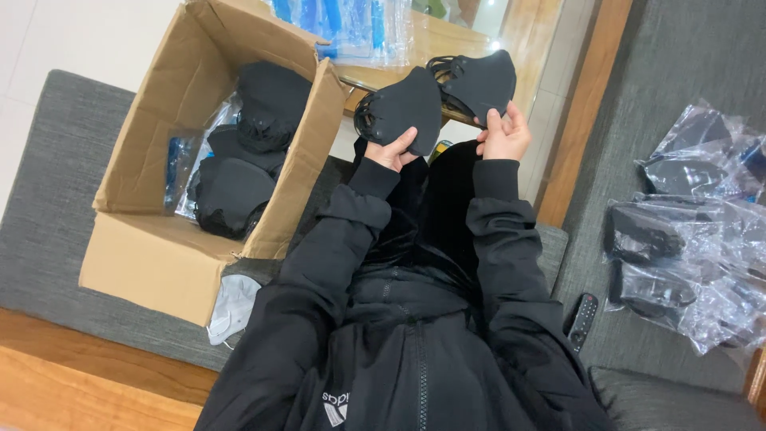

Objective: Packaging black face masks into individual plastic bags from a cardboard box

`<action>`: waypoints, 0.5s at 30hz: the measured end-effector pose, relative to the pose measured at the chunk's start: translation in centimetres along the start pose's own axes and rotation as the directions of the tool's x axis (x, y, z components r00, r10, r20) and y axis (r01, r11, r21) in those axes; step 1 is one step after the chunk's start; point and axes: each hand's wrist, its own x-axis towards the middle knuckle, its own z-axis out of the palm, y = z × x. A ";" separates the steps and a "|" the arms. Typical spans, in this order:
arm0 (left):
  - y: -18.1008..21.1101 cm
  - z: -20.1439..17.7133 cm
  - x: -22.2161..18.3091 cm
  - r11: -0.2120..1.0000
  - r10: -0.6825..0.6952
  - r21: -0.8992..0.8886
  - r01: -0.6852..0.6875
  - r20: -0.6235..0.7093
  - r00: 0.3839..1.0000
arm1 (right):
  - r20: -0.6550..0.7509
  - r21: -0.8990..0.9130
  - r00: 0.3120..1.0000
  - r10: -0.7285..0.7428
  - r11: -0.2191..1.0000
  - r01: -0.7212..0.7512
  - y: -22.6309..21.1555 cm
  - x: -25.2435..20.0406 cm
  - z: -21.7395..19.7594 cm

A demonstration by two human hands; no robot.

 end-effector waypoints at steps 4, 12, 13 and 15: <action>0.2 0.7 -1.2 0.998 0.064 0.006 -0.064 0.002 0.998 | 0.007 -0.056 1.000 -0.010 0.998 0.011 -0.8 -0.9 0.5; -0.3 0.7 -1.1 0.988 0.151 0.022 -0.152 0.029 0.988 | -0.058 -0.164 0.998 -0.039 0.986 0.029 -0.9 -0.9 1.1; -0.5 0.5 -0.8 0.989 0.148 0.024 -0.149 0.029 0.989 | -0.060 -0.164 0.997 -0.037 0.986 0.026 -0.6 -0.6 1.0; -0.8 0.0 -0.2 0.987 0.156 0.038 -0.157 0.037 0.987 | -0.064 -0.190 0.998 -0.020 0.982 0.008 0.2 0.1 0.8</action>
